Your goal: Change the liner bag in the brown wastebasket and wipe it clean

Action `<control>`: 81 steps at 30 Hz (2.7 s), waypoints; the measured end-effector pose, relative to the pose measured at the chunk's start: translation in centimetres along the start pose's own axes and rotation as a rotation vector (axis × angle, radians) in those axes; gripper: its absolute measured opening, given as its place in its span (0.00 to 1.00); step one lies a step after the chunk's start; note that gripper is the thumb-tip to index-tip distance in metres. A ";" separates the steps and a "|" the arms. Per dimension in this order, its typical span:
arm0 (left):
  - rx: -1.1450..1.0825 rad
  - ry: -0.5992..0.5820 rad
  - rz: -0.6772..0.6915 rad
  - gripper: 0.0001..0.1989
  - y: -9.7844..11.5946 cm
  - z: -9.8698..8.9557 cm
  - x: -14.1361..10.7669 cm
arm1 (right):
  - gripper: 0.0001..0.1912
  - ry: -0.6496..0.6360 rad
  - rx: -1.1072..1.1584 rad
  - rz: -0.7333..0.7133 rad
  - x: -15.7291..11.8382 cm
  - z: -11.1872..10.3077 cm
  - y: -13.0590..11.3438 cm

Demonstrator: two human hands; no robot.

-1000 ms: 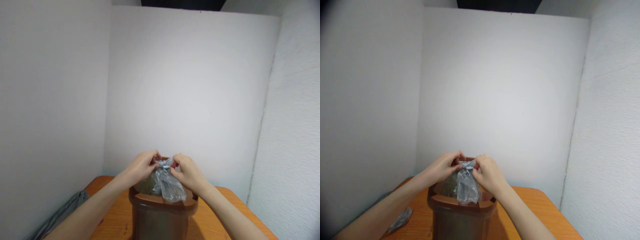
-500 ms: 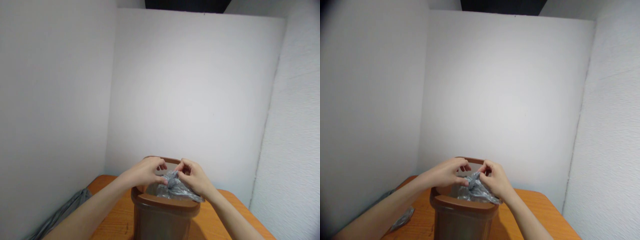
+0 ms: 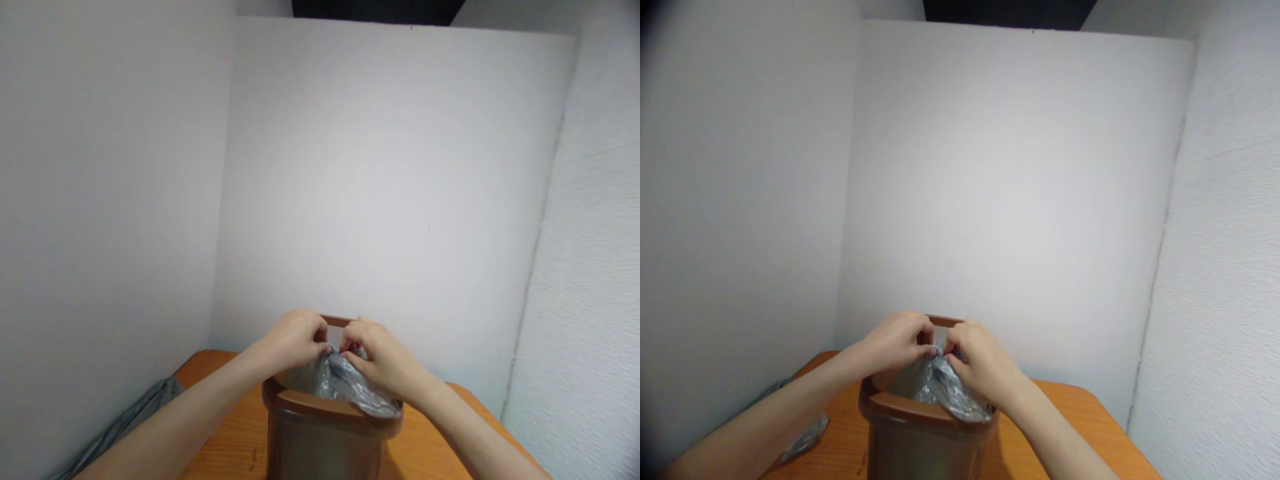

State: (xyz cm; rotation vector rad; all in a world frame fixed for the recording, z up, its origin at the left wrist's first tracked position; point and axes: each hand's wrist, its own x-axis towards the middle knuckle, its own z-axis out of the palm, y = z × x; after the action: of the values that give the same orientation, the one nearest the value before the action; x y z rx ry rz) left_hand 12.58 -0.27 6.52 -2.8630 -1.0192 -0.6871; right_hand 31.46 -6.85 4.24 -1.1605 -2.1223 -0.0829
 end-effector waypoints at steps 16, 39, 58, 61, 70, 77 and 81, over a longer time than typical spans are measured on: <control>-0.355 -0.132 0.035 0.17 -1.8 0.3 0.5 | 0.07 0.005 0.351 0.096 -2.4 -2.0 3.4; -0.428 0.123 -0.127 0.12 -5.8 -0.7 -0.4 | 0.14 0.123 0.554 0.170 -3.6 -2.6 6.1; 0.444 0.108 0.325 0.03 -0.9 -2.1 -2.7 | 0.10 0.253 0.341 0.145 -3.5 -3.1 4.3; 0.490 0.124 0.327 0.03 -1.1 -2.2 -2.8 | 0.10 0.217 0.123 0.132 -3.6 -2.7 2.5; 0.671 0.217 0.529 0.11 -1.9 -4.7 -6.5 | 0.07 0.128 0.229 0.153 -4.5 -2.7 3.6; 0.748 0.395 0.753 0.09 -2.3 -5.9 -12.1 | 0.04 0.233 0.326 0.103 -8.6 -3.0 4.4; 0.659 0.472 0.803 0.13 -1.6 -4.1 -14.9 | 0.12 0.318 0.182 -0.045 -11.4 -2.4 3.4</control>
State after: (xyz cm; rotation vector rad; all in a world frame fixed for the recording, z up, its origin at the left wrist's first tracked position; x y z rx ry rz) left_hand -0.34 -8.57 3.89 -2.0838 0.0201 -0.7006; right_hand 39.38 -13.86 -1.80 -0.9264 -1.8341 -0.0865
